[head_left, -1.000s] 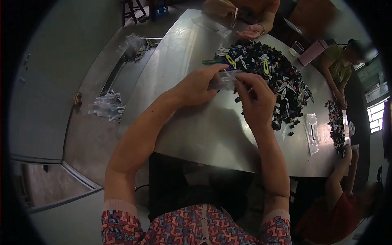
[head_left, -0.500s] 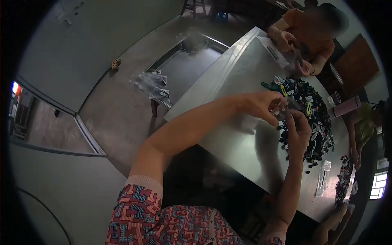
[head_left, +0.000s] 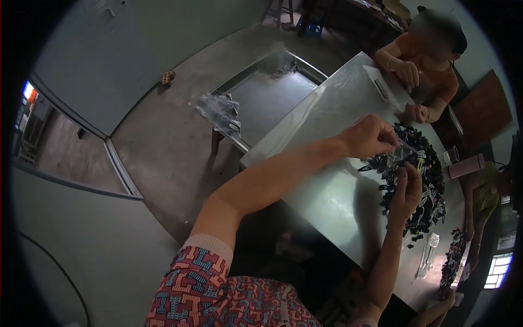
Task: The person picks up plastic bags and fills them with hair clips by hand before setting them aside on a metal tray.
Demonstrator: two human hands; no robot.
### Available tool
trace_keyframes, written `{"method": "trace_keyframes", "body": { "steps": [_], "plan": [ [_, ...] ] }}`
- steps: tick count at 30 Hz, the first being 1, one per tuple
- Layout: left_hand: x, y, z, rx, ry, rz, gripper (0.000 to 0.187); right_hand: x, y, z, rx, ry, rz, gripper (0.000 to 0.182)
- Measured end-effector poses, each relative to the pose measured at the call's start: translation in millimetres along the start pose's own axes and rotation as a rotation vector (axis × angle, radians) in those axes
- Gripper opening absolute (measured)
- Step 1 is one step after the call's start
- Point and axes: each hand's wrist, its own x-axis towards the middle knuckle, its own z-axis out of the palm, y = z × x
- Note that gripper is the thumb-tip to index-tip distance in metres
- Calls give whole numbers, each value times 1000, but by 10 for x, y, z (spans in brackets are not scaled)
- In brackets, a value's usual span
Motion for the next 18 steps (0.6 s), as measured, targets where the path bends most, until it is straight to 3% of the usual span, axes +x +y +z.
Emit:
{"method": "trace_keyframes", "body": {
  "steps": [4, 6, 8, 11, 15, 18],
  "plan": [
    [16, 280, -230, 110, 203, 124, 14, -63, 41, 69, -211, -33, -205, 13],
    [-3, 467, -435, 192, 306, 213, 14, -83, -38, 82, -309, -103, -174, 13],
    [-32, 609, -718, 238, 367, 233, 16, -100, -114, 185, -407, -200, -407, 16],
    [-208, 698, -1271, 374, 437, 241, 22, -157, -226, 279, -407, -247, -366, 19],
    [-632, 450, -1926, 491, 549, -20, 23, -171, -242, 318, -426, -329, -366, 21],
    [-1000, -270, -2427, 584, 683, -159, 23, -193, -197, 321, -434, -388, -324, 22]
  ]
}}
